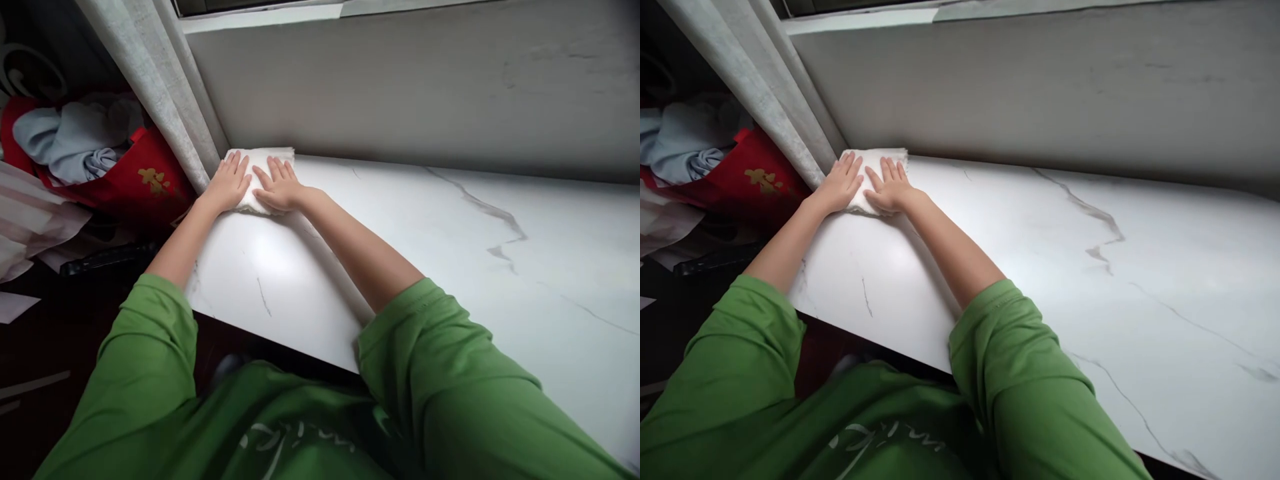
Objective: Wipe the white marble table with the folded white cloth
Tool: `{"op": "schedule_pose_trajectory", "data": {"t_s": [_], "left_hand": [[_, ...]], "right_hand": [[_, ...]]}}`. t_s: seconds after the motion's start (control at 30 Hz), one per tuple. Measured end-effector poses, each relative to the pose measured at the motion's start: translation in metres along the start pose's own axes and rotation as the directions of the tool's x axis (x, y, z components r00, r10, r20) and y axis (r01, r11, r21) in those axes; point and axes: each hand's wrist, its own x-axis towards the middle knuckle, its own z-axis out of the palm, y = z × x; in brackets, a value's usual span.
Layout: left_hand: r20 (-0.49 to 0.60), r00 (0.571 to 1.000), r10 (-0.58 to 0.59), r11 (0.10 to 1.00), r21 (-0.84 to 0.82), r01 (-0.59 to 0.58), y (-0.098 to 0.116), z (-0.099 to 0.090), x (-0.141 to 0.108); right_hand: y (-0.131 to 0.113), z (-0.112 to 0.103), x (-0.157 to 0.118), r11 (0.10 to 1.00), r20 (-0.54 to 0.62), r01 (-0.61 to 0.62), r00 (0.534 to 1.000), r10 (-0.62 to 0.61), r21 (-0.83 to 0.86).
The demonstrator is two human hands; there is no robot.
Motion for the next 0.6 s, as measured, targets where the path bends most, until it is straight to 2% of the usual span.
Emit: {"op": "schedule_pose_trajectory", "data": {"t_s": [0.1,0.2,0.27,0.33,0.4,0.43,0.5,0.6], "left_hand": [[0.006,1.000,-0.006,1.000,0.005,0.006,0.019,-0.005,-0.047],[0.020,0.999,0.031,0.999,0.027,-0.031,0.045,-0.011,-0.109],[0.013,0.997,0.074,0.996,0.041,-0.075,0.063,-0.014,-0.151],[0.001,0.992,0.123,0.991,0.051,-0.123,0.078,-0.017,-0.188],[-0.007,0.985,0.170,0.984,0.059,-0.170,0.088,-0.020,-0.213],[-0.007,0.981,0.191,0.980,0.063,-0.191,0.092,-0.021,-0.221],[0.002,0.972,0.235,0.970,0.070,-0.234,0.097,-0.023,-0.226],[0.042,0.958,0.282,0.956,0.065,-0.285,0.102,-0.022,-0.208]], "right_hand": [[-0.026,0.002,-0.036,0.999,0.067,0.041,0.997,-0.042,0.018],[-0.058,0.005,-0.088,0.993,0.206,0.098,0.972,-0.110,0.069],[-0.076,0.003,-0.126,0.976,0.335,0.176,0.919,-0.209,0.125],[-0.089,-0.002,-0.162,0.948,0.434,0.253,0.845,-0.314,0.194],[-0.096,-0.009,-0.192,0.924,0.479,0.277,0.794,-0.374,0.263],[-0.098,-0.012,-0.204,0.917,0.480,0.268,0.788,-0.386,0.297],[-0.099,-0.014,-0.219,0.905,0.448,0.225,0.809,-0.379,0.360],[-0.093,-0.008,-0.214,0.906,0.316,0.157,0.902,-0.293,0.394]]}}
